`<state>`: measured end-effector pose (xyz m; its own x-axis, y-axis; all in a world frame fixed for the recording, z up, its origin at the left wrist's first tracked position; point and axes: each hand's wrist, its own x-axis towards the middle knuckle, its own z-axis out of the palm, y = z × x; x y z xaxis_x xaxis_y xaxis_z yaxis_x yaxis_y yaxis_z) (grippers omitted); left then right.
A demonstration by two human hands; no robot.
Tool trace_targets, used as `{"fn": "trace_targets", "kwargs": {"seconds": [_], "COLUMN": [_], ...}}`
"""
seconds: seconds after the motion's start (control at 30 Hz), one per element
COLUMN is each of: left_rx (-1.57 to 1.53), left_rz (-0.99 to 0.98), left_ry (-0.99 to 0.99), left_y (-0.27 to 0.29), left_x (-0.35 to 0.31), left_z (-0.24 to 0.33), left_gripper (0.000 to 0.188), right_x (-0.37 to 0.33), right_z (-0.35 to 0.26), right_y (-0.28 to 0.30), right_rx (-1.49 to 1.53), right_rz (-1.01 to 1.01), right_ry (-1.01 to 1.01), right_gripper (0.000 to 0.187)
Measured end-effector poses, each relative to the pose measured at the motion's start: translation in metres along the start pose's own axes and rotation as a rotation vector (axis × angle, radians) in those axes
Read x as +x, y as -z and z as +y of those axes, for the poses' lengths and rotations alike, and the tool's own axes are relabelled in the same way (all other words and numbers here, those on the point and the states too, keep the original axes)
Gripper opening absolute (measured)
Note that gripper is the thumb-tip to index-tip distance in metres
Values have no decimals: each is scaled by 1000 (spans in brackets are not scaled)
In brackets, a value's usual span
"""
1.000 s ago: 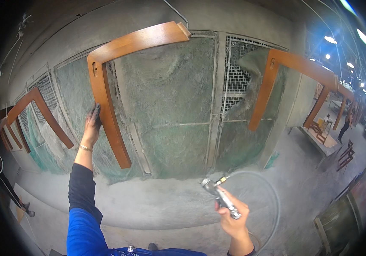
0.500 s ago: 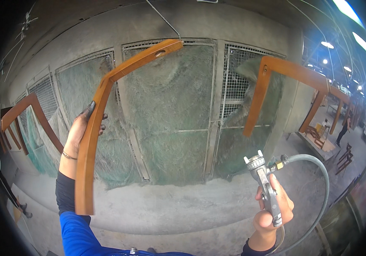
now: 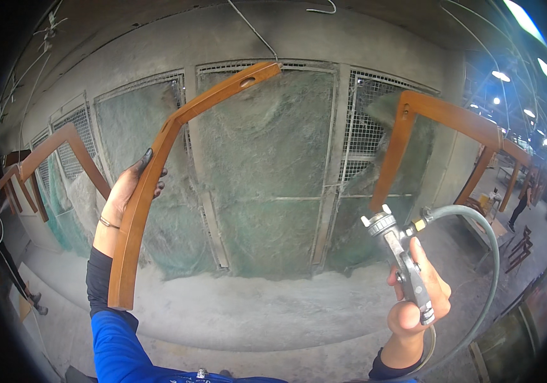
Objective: The person repeatedly picks up L-shaped wooden chair parts, sprays them with a handheld spray gun, and returns them to hooks. The process is repeated for multiple parts in a spray booth.
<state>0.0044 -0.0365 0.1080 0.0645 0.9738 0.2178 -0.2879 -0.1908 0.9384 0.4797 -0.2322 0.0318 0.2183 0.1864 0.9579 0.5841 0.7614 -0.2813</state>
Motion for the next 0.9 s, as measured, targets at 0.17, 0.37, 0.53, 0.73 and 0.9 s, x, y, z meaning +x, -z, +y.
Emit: {"fn": "trace_targets", "kwargs": {"seconds": [0.17, 0.37, 0.53, 0.73, 0.9], "left_rx": [7, 2, -2, -216, -28], "left_rz": [-20, 66, 54, -66, -138], "left_ry": [-5, 5, -7, 60, -109], "left_y": [3, 0, 6, 29, 70], "left_x": [0, -8, -7, -5, -1], "left_z": [3, 7, 8, 14, 9], "left_gripper": [46, 50, 51, 47, 49], "right_x": [4, -2, -6, -7, -22], "right_z": [4, -5, -8, -18, -34], "right_y": [-14, -51, -92, -84, -88], "right_rx": [14, 35, 166, 58, 89], "right_rz": [127, -194, -351, -17, 18], "right_ry": [-66, -26, 163, -178, -219], "right_gripper": [101, 101, 91, 98, 98]}}
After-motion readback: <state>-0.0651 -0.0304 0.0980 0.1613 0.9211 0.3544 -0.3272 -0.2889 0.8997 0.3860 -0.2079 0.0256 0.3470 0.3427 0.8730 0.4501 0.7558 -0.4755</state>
